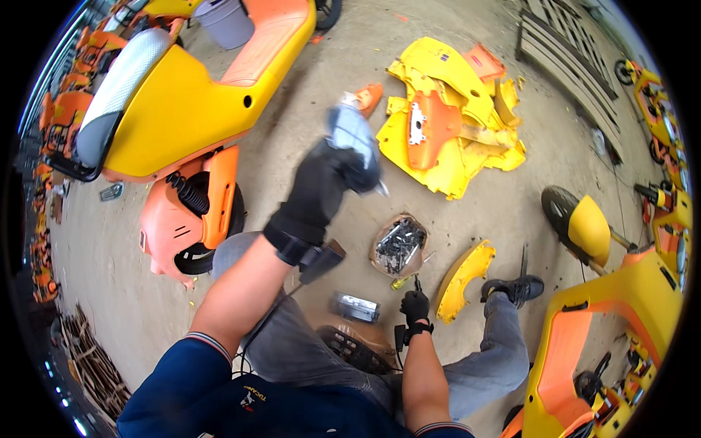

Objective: The person sits on the floor and assembles a metal bracket onto an orange scooter body panel using a screwdriver. They align the bracket, insert screws, and tighten them to secure the component.

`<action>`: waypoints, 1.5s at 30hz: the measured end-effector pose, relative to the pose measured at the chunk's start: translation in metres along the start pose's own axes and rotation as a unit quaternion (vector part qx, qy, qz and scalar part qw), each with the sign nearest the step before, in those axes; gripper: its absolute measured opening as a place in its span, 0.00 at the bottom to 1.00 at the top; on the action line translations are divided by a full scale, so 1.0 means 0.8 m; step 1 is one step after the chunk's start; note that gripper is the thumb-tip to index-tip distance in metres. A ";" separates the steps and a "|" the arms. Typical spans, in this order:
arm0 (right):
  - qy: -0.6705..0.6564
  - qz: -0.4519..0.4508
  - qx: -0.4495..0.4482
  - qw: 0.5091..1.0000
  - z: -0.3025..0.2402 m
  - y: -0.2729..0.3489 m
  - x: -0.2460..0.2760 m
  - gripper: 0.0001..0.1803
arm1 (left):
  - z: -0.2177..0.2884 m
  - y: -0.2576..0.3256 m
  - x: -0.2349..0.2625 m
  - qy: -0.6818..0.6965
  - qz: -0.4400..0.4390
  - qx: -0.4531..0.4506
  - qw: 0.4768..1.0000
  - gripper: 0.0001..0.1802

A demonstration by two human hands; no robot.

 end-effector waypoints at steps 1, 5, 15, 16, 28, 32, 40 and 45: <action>-0.007 0.006 0.020 1.000 -0.010 0.002 0.000 0.09 | -0.014 0.004 -0.013 -0.027 -0.015 0.028 0.999 0.11; 0.051 0.014 0.249 0.967 -0.115 0.030 -0.003 0.14 | -0.027 0.048 -0.078 -0.105 -0.043 0.076 0.991 0.16; -0.045 -0.125 0.355 0.925 -0.361 0.201 -0.050 0.27 | -0.112 0.029 -0.051 -0.196 -0.047 0.099 0.974 0.24; 0.050 -0.109 0.420 0.899 -0.369 0.208 -0.054 0.26 | -0.112 0.036 -0.052 -0.173 -0.042 0.092 0.980 0.20; 0.344 -0.003 0.567 0.749 -0.344 0.219 -0.057 0.21 | -0.123 0.070 -0.081 -0.391 -0.127 0.039 0.911 0.20; 0.340 0.018 0.477 0.810 -0.335 0.139 -0.057 0.18 | -0.078 0.090 -0.077 -0.427 0.012 -0.085 0.900 0.21; 0.332 -0.021 0.460 0.823 -0.421 0.060 -0.165 0.16 | 0.020 0.062 -0.034 -0.220 0.119 -0.207 0.946 0.19; 0.320 -0.067 0.449 0.832 -0.481 0.001 -0.287 0.19 | 0.044 0.060 -0.026 -0.119 0.115 -0.222 0.961 0.16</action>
Point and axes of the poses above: each hand's wrist, its own y-axis away from the middle knuckle, its own x-axis out of the back of the hand, z = x × y, the point moved 5 cm from there along -y, towards the middle knuckle, and after that the axes turned 7 degrees about z, right-handed, at the moved point
